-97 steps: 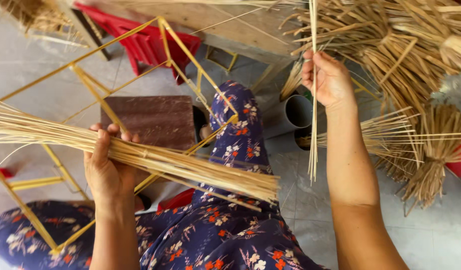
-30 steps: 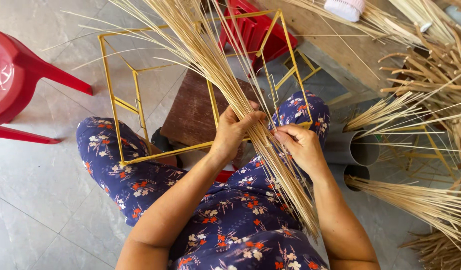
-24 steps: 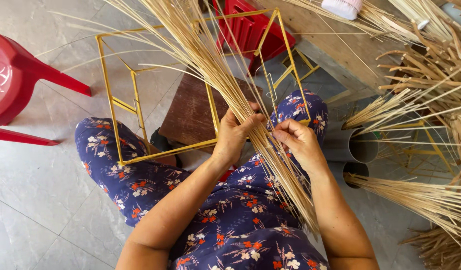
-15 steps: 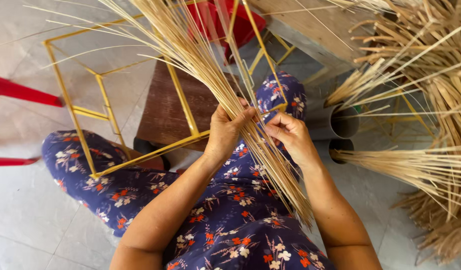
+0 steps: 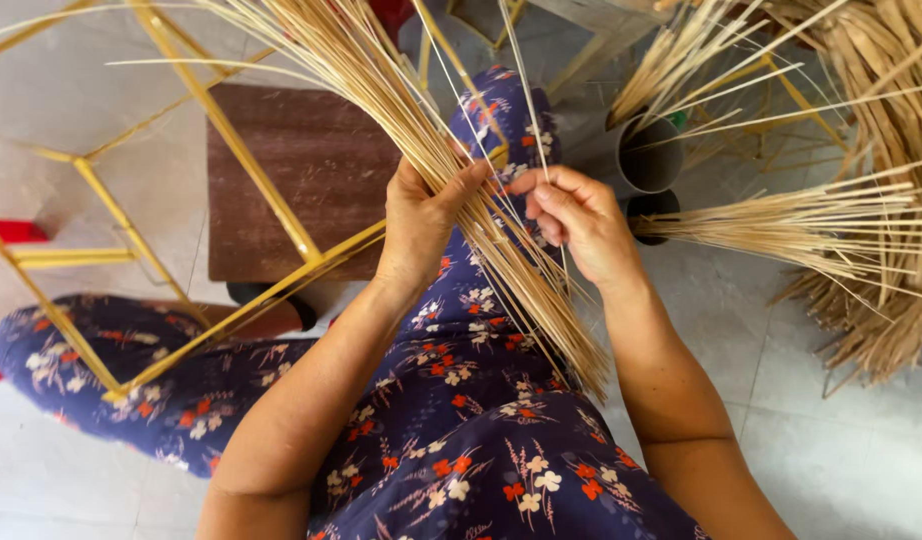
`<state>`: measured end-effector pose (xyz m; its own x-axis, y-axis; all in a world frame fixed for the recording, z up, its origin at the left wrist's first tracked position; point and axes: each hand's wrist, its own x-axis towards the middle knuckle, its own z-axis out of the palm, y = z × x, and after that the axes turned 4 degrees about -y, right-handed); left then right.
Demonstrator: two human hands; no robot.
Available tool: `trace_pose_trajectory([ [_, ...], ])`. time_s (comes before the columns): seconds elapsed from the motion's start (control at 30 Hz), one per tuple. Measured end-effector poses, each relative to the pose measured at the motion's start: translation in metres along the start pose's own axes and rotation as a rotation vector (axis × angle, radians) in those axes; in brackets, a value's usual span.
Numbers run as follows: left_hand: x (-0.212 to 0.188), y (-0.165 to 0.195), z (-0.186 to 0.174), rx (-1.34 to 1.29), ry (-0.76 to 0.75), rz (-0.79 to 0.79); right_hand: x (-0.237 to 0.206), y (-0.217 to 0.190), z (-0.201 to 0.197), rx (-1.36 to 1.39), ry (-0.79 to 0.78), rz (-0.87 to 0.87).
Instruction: The person sits on a low stool and repeatedly picks up bundles of dried straw-like stalks from a bucket, separates individual stalks, and places them into a yellow wire frame. The person also moves a red plastic chair and briefly stands to handle a larger bundle of stalks before returning to the stool to continue sorting.
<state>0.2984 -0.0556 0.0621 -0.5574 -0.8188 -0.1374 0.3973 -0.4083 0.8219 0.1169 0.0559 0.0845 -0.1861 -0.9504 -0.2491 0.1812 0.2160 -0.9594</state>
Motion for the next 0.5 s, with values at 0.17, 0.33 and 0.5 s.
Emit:
trace_pose_trajectory([
  [0.17,0.018,-0.024,0.029,-0.02,-0.068,-0.057,-0.005,0.008,-0.013,-0.273,0.047,-0.155],
  [0.33,0.032,-0.04,0.05,-0.017,-0.122,-0.133,-0.008,0.011,-0.036,-0.308,0.273,-0.012],
  [0.5,0.042,-0.047,0.063,-0.034,-0.144,-0.197,-0.019,0.008,-0.062,-0.164,0.313,-0.073],
])
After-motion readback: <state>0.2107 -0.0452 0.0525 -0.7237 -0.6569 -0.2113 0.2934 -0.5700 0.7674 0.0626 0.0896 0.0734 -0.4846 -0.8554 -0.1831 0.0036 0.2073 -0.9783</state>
